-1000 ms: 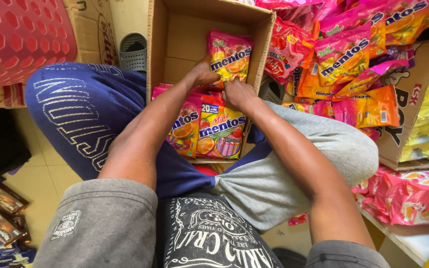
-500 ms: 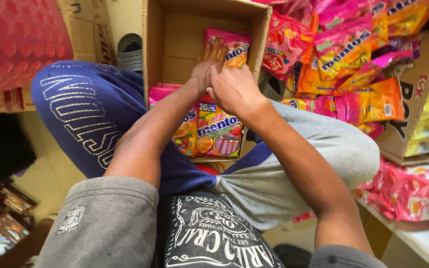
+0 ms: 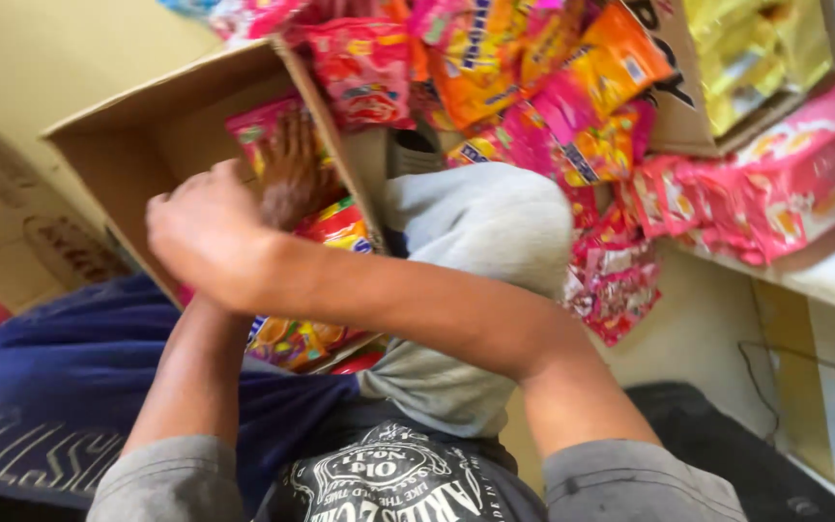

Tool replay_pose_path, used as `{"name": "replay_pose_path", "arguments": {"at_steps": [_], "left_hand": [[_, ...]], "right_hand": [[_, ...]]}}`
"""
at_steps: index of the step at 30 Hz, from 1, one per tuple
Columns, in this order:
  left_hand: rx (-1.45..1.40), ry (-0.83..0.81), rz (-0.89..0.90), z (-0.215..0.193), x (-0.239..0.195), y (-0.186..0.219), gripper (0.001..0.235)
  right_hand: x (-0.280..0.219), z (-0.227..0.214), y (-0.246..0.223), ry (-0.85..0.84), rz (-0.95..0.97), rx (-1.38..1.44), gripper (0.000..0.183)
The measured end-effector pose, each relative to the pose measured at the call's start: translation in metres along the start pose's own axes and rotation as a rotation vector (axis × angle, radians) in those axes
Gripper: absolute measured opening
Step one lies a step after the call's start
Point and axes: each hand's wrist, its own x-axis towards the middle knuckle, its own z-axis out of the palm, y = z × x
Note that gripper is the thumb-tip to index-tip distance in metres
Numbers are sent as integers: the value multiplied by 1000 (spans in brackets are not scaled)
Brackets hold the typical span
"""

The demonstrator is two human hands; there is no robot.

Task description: The person sorts bags of candy from a large pile on the floor into a cardboard box.

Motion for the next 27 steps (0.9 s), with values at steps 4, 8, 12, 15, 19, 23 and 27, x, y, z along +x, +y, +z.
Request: {"name": "replay_pose_path", "arguments": {"at_steps": [4, 8, 12, 15, 19, 23, 27], "left_hand": [[71, 44, 4, 21, 0, -22, 83], [112, 23, 47, 29, 6, -18, 83], [144, -45, 50, 34, 11, -19, 85], [231, -57, 50, 32, 11, -18, 85], [158, -71, 68, 19, 7, -14, 86], [47, -55, 68, 33, 13, -32, 85], [6, -30, 38, -29, 17, -16, 85]], "right_hand": [[0, -5, -15, 57, 87, -178, 36], [-9, -11, -26, -56, 20, -143, 35], [-12, -21, -26, -15, 68, -190, 38], [-12, -32, -24, -75, 33, -167, 42], [-8, -35, -25, -164, 6, -91, 36], [-7, -34, -30, -224, 2, -92, 33], [4, -18, -29, -233, -40, -30, 33]]}}
